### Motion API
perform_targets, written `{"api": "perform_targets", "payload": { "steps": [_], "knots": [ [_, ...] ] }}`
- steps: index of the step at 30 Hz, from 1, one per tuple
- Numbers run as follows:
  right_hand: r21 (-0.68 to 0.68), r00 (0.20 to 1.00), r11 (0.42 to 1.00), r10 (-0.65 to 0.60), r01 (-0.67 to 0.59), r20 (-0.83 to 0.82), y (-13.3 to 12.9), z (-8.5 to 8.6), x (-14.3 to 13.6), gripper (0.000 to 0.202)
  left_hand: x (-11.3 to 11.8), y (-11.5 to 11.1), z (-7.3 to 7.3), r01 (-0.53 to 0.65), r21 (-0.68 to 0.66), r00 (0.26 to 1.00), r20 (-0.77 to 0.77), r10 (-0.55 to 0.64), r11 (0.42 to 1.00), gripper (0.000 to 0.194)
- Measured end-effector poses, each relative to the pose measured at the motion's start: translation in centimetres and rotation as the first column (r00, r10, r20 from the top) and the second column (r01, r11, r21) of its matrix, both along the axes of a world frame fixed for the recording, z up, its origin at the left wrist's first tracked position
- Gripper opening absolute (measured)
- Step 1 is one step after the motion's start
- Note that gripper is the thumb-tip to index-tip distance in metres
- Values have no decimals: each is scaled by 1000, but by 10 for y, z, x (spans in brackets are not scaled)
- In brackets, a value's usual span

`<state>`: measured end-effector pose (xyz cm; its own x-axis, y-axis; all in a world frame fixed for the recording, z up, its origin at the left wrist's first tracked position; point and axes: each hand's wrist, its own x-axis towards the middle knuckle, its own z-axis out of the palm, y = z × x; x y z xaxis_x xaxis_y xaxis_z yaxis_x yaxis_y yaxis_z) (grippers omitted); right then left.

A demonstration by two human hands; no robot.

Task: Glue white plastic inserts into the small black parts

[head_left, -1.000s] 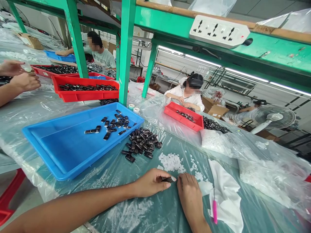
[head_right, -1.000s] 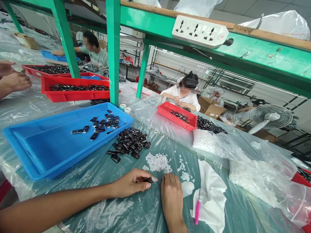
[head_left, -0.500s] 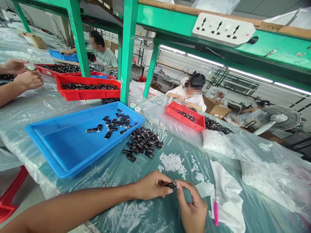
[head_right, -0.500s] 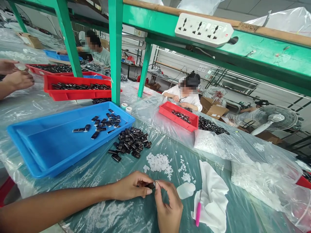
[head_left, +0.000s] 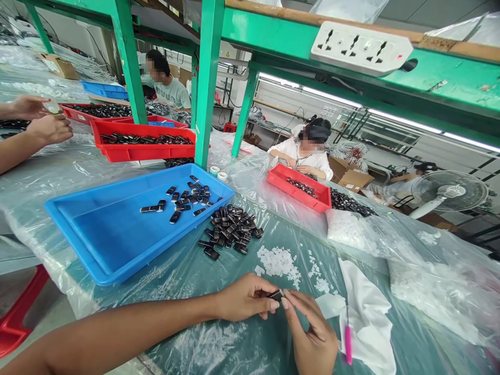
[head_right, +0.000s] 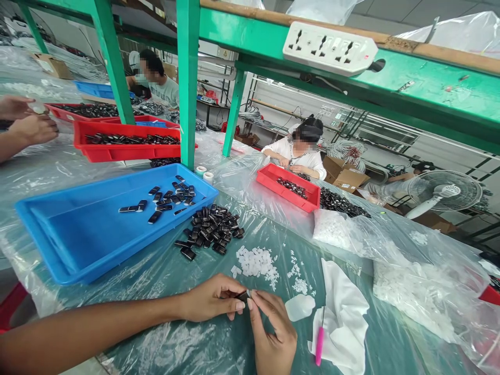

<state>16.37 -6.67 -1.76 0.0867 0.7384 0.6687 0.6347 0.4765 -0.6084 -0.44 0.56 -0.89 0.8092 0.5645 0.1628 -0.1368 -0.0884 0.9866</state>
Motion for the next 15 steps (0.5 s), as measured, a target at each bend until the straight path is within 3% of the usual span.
{"api": "perform_targets", "payload": {
  "steps": [10, 12, 15],
  "knots": [
    [-101, 998, 993, -65, 65, 9, -4, -3, -2, 15, -2, -1, 0, 2, 45, 1000, -13, -1, 999, 39],
    [-139, 996, 986, -89, 89, 10, -3, -7, -1, 14, -1, 0, -1, 10, -6, 1000, -7, -10, 1000, 38],
    [-224, 995, 971, -94, 86, -26, -2, -13, 1, 14, 1, 4, 0, 93, -200, 996, -1, -95, 975, 38]
  ]
}}
